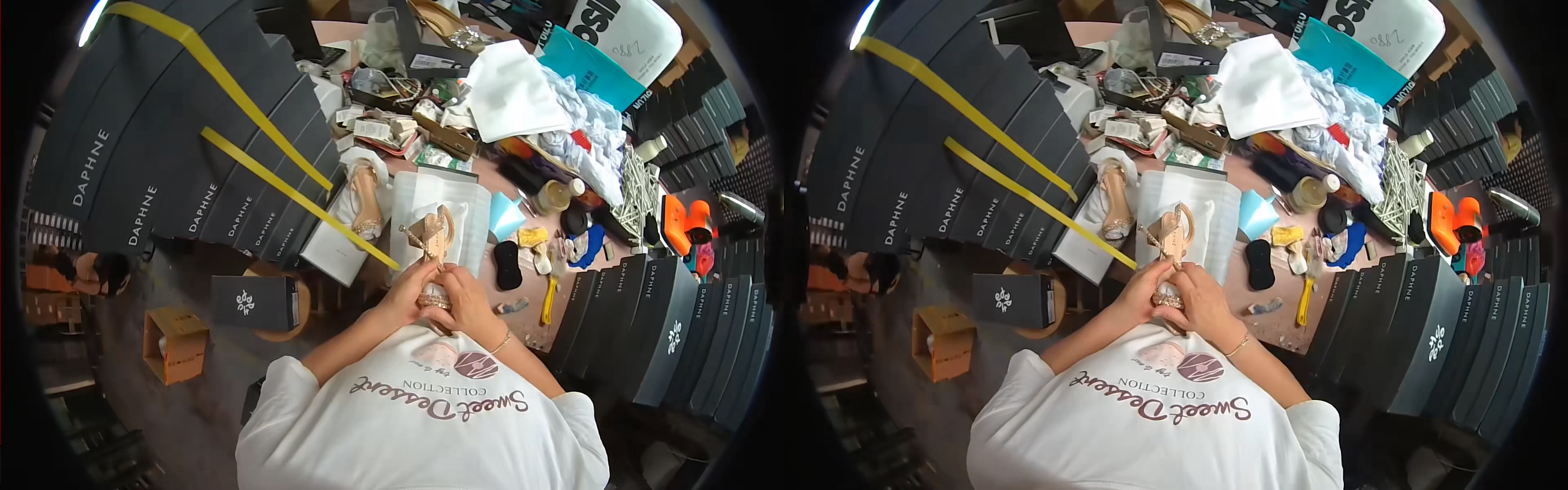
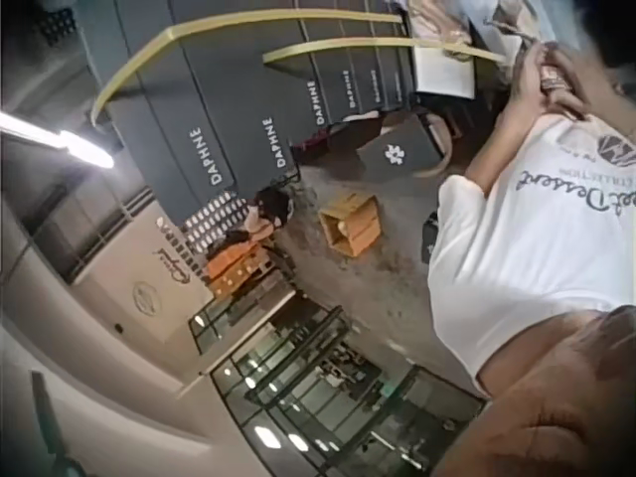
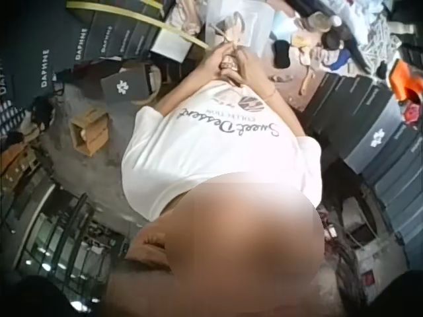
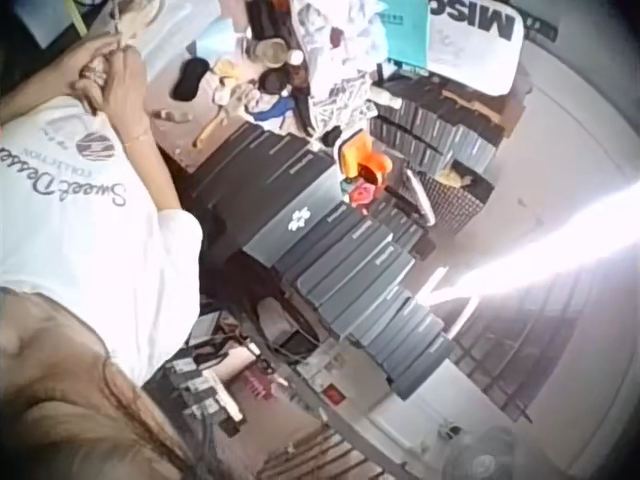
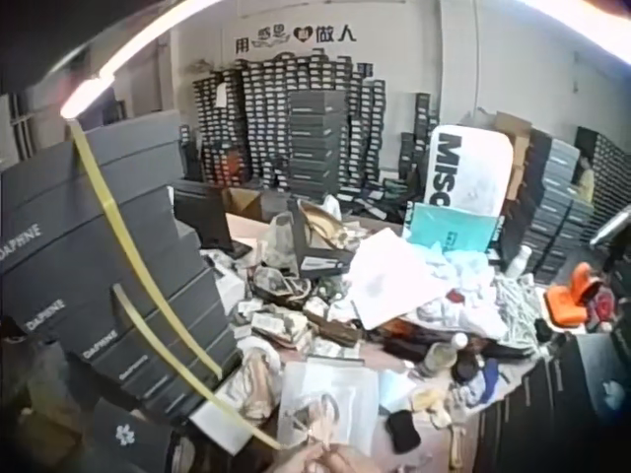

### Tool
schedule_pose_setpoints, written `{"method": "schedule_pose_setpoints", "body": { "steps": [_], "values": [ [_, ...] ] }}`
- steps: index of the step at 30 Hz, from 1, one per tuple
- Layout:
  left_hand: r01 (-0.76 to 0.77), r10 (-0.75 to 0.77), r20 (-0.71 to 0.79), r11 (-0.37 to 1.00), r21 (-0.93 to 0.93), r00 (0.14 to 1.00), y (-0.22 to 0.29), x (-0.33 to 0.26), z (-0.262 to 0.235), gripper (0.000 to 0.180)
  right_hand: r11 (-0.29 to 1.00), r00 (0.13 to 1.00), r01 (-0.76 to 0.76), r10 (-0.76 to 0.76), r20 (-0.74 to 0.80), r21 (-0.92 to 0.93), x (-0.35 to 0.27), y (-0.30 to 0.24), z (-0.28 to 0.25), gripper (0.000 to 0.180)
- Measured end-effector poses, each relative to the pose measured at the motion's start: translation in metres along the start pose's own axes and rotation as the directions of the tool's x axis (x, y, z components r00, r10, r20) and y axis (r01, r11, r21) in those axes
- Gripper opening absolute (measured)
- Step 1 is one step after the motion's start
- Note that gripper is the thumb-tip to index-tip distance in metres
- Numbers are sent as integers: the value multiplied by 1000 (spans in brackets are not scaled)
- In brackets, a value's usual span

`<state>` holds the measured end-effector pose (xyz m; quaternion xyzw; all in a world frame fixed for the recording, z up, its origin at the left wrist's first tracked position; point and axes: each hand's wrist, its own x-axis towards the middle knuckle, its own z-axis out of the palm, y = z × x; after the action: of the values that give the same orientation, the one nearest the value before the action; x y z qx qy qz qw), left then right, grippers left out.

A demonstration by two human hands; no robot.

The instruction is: The recorder labels shoe boxes, inspects shoes, brushes them, and packs them into boxes in a shoe factory.

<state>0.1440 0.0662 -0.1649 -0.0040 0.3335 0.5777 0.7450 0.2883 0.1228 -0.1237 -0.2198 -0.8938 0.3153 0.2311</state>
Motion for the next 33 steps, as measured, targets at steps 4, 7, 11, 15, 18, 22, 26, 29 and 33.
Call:
{"method": "schedule_pose_setpoints", "body": {
  "steps": [4, 7, 11, 15, 18, 22, 26, 29, 33],
  "values": [
    [0, 16, -121, 991, 131, 993, -3, -4, 16, 27, 992, 993, -49, 36, 111, 120, -18, 14, 11, 50],
    [-65, 88, -87, 968, 241, 992, -8, 2, 18, 27, 966, 977, -91, 39, 211, 243, -19, 18, 3, 50],
    [-327, 364, 36, 783, 529, 931, 7, 24, 19, 36, 988, 992, -76, 60, 114, 135, 14, 2, -39, 47],
    [-333, 442, 86, 520, 787, 893, 28, 31, 45, 43, 997, 961, -48, 27, -275, -68, 65, -3, -74, 49],
    [-585, 558, 371, 271, 764, 743, 11, 55, 35, 44, 955, 948, 24, -116, -297, -294, 97, 8, -67, 41],
    [-518, 513, 272, 431, 739, 814, 18, 53, 46, 39, 991, 909, 27, 31, -416, 133, 85, 36, -45, 21],
    [-286, 234, 165, 813, 508, 958, 30, 60, 23, 26, 374, 804, 29, 543, -244, 927, 63, 53, -49, 11],
    [-281, 206, 229, 885, 371, 951, 38, 61, 16, 24, 172, 765, 155, 602, -228, 973, 44, 68, -60, 9],
    [-215, 115, 278, 906, 364, 954, 51, 62, 5, 31, 146, 791, 113, 585, -178, 983, 27, 77, -54, 29]
  ]
}}
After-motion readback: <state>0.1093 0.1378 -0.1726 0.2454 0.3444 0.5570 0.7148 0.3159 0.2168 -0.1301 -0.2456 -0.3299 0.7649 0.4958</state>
